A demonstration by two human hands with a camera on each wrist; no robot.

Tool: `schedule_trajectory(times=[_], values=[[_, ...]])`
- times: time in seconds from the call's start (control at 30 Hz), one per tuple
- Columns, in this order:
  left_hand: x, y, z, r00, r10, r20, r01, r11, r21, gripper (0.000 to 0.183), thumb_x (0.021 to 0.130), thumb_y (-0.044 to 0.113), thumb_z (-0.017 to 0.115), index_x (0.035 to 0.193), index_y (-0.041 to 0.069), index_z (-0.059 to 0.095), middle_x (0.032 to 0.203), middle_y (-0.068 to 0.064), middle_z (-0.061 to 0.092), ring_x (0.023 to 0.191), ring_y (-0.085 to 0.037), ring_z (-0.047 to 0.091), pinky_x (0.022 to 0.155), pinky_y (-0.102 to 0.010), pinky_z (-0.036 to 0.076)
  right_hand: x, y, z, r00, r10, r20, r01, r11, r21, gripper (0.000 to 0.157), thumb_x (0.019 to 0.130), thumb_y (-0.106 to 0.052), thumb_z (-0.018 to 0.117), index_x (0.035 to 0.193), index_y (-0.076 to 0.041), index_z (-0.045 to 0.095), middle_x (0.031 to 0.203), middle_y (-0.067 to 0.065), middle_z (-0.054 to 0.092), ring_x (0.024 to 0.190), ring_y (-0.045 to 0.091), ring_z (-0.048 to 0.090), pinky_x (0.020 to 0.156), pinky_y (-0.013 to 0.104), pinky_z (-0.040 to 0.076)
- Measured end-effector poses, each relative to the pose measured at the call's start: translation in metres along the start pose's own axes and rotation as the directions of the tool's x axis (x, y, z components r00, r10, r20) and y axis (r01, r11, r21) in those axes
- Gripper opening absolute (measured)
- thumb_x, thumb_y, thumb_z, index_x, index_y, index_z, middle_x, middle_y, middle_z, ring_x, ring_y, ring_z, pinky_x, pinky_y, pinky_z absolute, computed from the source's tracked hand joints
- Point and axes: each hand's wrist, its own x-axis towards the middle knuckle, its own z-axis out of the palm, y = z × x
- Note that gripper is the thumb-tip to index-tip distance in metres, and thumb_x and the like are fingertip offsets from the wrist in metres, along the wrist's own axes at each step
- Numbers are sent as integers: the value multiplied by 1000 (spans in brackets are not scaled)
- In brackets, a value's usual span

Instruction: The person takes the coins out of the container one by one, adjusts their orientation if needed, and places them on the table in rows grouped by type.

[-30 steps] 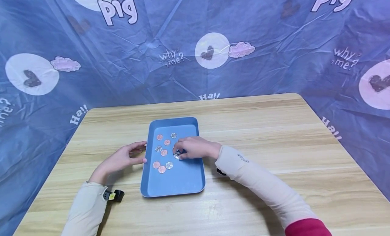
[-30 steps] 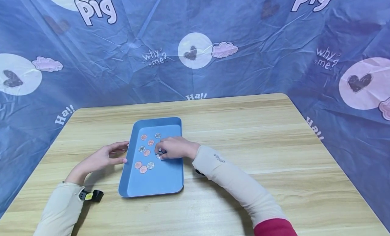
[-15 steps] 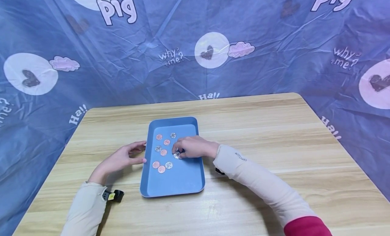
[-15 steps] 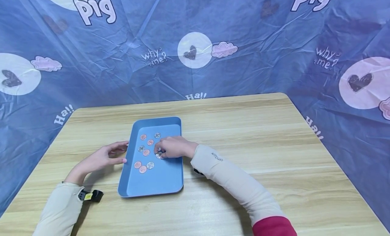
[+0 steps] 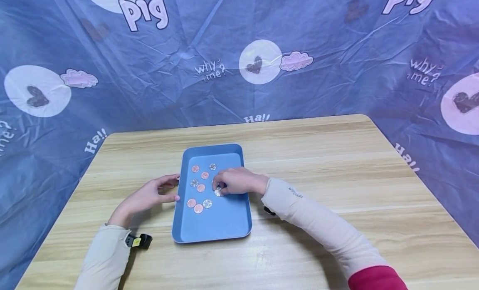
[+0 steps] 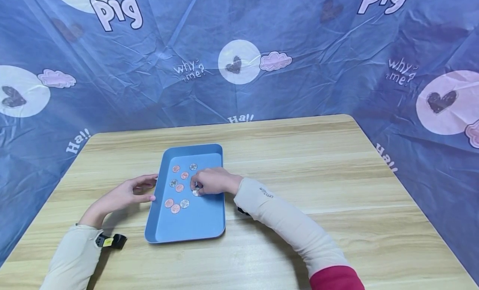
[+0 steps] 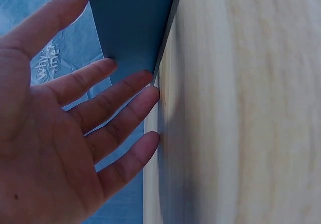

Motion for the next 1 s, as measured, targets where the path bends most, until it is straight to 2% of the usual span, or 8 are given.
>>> schedule_trajectory(times=[0.23, 0.5, 1.0], values=[[-1, 0, 0, 1000, 1, -3, -1, 1000, -8, 77, 86, 35, 71, 148, 6, 36, 142, -20, 49, 130, -40, 46, 108, -56, 35, 0, 2, 0, 1000, -1, 11, 1, 999, 34, 12, 84, -25, 74, 94, -22, 67, 77, -11, 56, 73, 5, 52, 67, 22, 41], [0, 0, -1, 1000, -2, 0, 2, 1000, -14, 77, 86, 35, 71, 148, 7, 36, 143, -20, 48, 130, -39, 46, 107, -56, 36, 0, 3, 0, 1000, -11, 12, 10, 1000, 23, 16, 82, -26, 76, 93, -23, 65, 83, -11, 58, 78, 6, 53, 69, 23, 41], [0, -1, 1, 1000, -3, 3, 4, 1000, -25, 77, 86, 34, 72, 149, 6, 35, 139, -19, 51, 127, -38, 48, 107, -55, 37, -4, 7, -3, 997, -69, 27, 67, 994, 82, 14, 87, -23, 71, 95, -25, 60, 70, -13, 58, 62, 3, 51, 59, 20, 39]])
